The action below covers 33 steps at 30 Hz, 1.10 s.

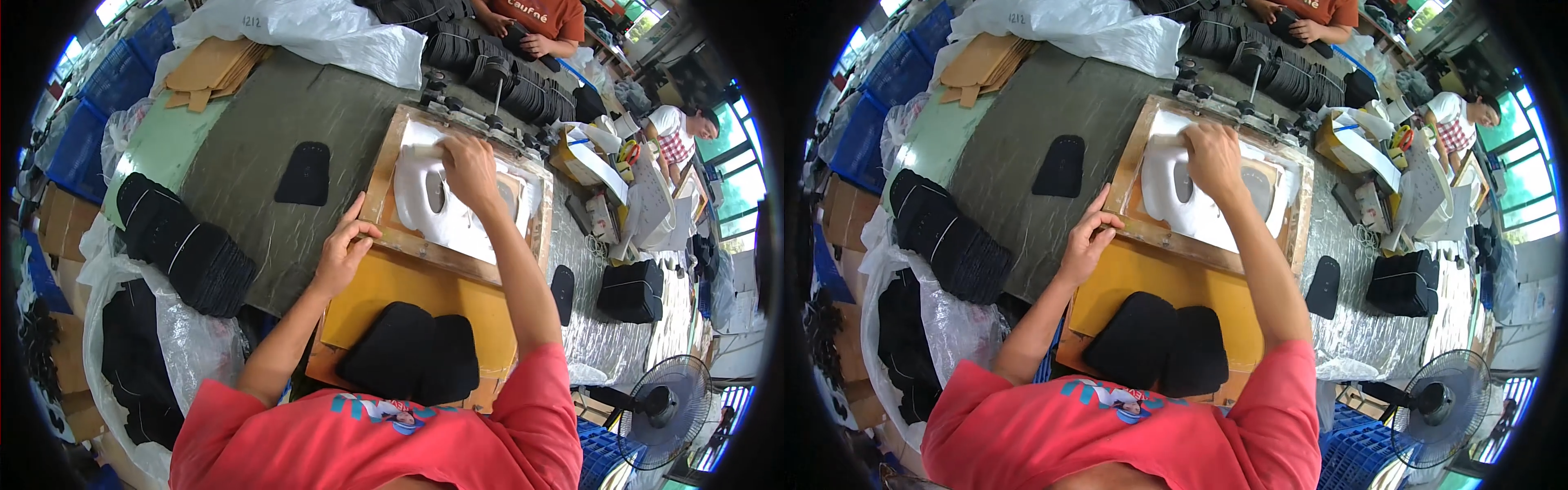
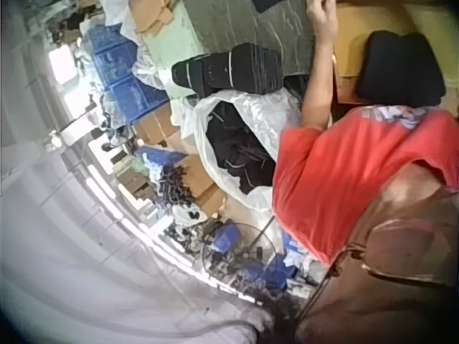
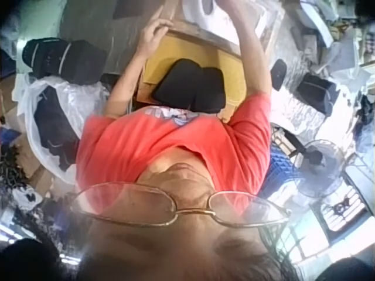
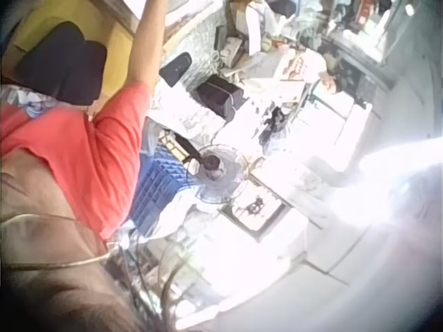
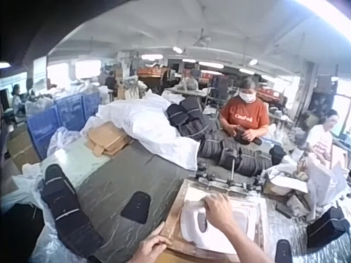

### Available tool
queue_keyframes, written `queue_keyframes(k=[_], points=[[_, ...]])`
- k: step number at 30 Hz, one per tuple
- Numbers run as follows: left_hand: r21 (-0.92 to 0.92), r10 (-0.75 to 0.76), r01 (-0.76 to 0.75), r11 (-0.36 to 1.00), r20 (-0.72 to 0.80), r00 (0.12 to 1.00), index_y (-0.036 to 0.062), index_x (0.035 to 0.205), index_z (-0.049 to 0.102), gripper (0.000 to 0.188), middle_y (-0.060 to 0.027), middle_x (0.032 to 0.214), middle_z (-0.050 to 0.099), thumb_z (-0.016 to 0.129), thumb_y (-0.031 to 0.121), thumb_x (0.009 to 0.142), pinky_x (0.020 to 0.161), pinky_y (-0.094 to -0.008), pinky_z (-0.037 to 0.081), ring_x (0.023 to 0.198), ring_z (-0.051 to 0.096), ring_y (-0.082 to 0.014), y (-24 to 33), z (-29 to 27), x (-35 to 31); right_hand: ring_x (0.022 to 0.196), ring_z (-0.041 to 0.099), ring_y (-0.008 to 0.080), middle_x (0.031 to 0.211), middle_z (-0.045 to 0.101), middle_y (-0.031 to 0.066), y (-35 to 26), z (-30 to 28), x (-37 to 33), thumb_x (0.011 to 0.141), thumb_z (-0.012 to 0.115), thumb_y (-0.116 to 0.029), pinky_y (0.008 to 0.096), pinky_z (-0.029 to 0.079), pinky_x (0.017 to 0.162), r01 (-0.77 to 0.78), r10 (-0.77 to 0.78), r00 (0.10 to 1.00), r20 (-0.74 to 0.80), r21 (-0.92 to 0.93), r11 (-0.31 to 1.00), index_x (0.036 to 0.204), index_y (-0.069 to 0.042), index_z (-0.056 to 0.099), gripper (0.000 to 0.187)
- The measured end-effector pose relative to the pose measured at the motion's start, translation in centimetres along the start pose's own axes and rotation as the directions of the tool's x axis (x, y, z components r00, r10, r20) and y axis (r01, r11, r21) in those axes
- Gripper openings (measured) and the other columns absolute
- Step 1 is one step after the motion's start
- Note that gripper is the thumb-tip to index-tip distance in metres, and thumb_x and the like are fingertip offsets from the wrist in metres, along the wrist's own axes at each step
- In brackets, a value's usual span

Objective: Applying a white printed design to black shoe components using a manual screen printing frame and squeegee.

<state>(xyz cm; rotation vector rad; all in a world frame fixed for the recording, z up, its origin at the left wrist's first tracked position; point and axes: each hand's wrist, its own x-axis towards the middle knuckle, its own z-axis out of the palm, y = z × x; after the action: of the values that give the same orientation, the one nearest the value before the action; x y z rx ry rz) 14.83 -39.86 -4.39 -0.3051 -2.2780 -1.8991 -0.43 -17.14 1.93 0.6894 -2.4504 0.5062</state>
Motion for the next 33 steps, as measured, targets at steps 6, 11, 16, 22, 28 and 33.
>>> queue_keyframes(k=[6, 11, 16, 22, 28, 33], points=[[0.017, -0.015, 0.015, 1.0, -0.022, 1.0, 0.0026, 0.094, 0.064, 0.012, -0.0207, 0.154, 0.035, 0.055, 0.0, 0.086, 0.084, -0.029, 0.047, 0.102, 0.061, -0.0137, 0.3, -0.6, -0.5, 0.084, 0.065, 0.0312, 0.085, 0.07, 0.0105, 0.3, -6.7, -2.1, 0.082, 0.062, -0.003, 0.041, 0.045, 0.093, -0.134, 0.093, 0.906, 0.414, 0.072, 0.988, 0.087, -0.007, 0.069, 0.01], [-0.042, -0.002, 0.003, 0.999, 0.035, 0.999, 0.002, 0.094, 0.064, 0.012, -0.0204, 0.154, 0.035, 0.055, 0.001, 0.086, 0.084, -0.0289, 0.047, 0.104, 0.061, -0.0151, 0.2, 1.0, 0.9, 0.084, 0.063, 0.0323, 0.085, 0.068, 0.0126, 4.6, -1.7, 0.7, 0.082, 0.058, -0.006, 0.0441, 0.045, 0.082, -0.113, 0.111, 0.994, -0.02, -0.13, 0.985, 0.09, -0.005, 0.067, 0.013], [0.002, -0.041, 0.041, 0.999, -0.016, 0.999, 0.0026, 0.094, 0.063, 0.011, -0.0177, 0.156, 0.034, 0.054, 0.002, 0.087, 0.081, -0.0271, 0.046, 0.097, 0.058, -0.0114, -0.1, -0.5, -0.2, 0.081, 0.063, 0.032, 0.082, 0.067, 0.0113, -2.7, -4.1, -4.9, 0.079, 0.063, -0.003, 0.0421, 0.045, 0.083, 0.005, -0.003, 0.992, 0.123, -0.016, 1.0, 0.091, -0.008, 0.068, 0.014], [0.09, -0.037, 0.033, 0.995, 0.046, 0.998, 0.0038, 0.1, 0.06, 0.014, -0.0198, 0.158, 0.028, 0.055, 0.001, 0.086, 0.082, -0.0288, 0.049, 0.106, 0.061, -0.017, 0.7, -0.4, -0.4, 0.078, 0.067, 0.0287, 0.086, 0.069, 0.0145, 3.5, -8.0, -2.1, 0.074, 0.06, -0.001, 0.0418, 0.052, 0.077, -0.155, 0.163, 0.977, 0.137, -0.069, 0.986, 0.095, -0.005, 0.066, 0.022], [0.056, -0.002, 0.0, 0.998, 0.027, 1.0, 0.0045, 0.105, 0.056, 0.023, -0.0205, 0.155, 0.033, 0.056, -0.003, 0.083, 0.092, -0.0303, 0.046, 0.125, 0.053, -0.0207, 2.0, 0.2, 0.3, 0.102, 0.06, 0.0294, 0.105, 0.065, 0.0086, 10.4, -8.6, 0.9, 0.08, 0.057, -0.008, 0.0444, 0.043, 0.087, -0.174, 0.131, 0.981, -0.145, -0.344, 0.923, 0.103, -0.011, 0.065, 0.025], [-0.066, 0.272, -0.284, 0.957, -0.142, 0.952, 0.0026, 0.121, 0.052, 0.027, -0.0191, 0.149, 0.041, 0.049, 0.006, 0.095, 0.113, -0.0395, 0.029, 0.136, 0.041, -0.0277, 7.7, -1.3, 4.1, 0.084, 0.064, 0.014, 0.098, 0.07, 0.0048, 9.1, -21.2, -1.1, 0.086, 0.062, -0.006, 0.0277, 0.049, 0.078, -0.242, 0.291, 0.914, -0.284, 0.195, 0.95, 0.106, -0.006, 0.069, 0.021]])
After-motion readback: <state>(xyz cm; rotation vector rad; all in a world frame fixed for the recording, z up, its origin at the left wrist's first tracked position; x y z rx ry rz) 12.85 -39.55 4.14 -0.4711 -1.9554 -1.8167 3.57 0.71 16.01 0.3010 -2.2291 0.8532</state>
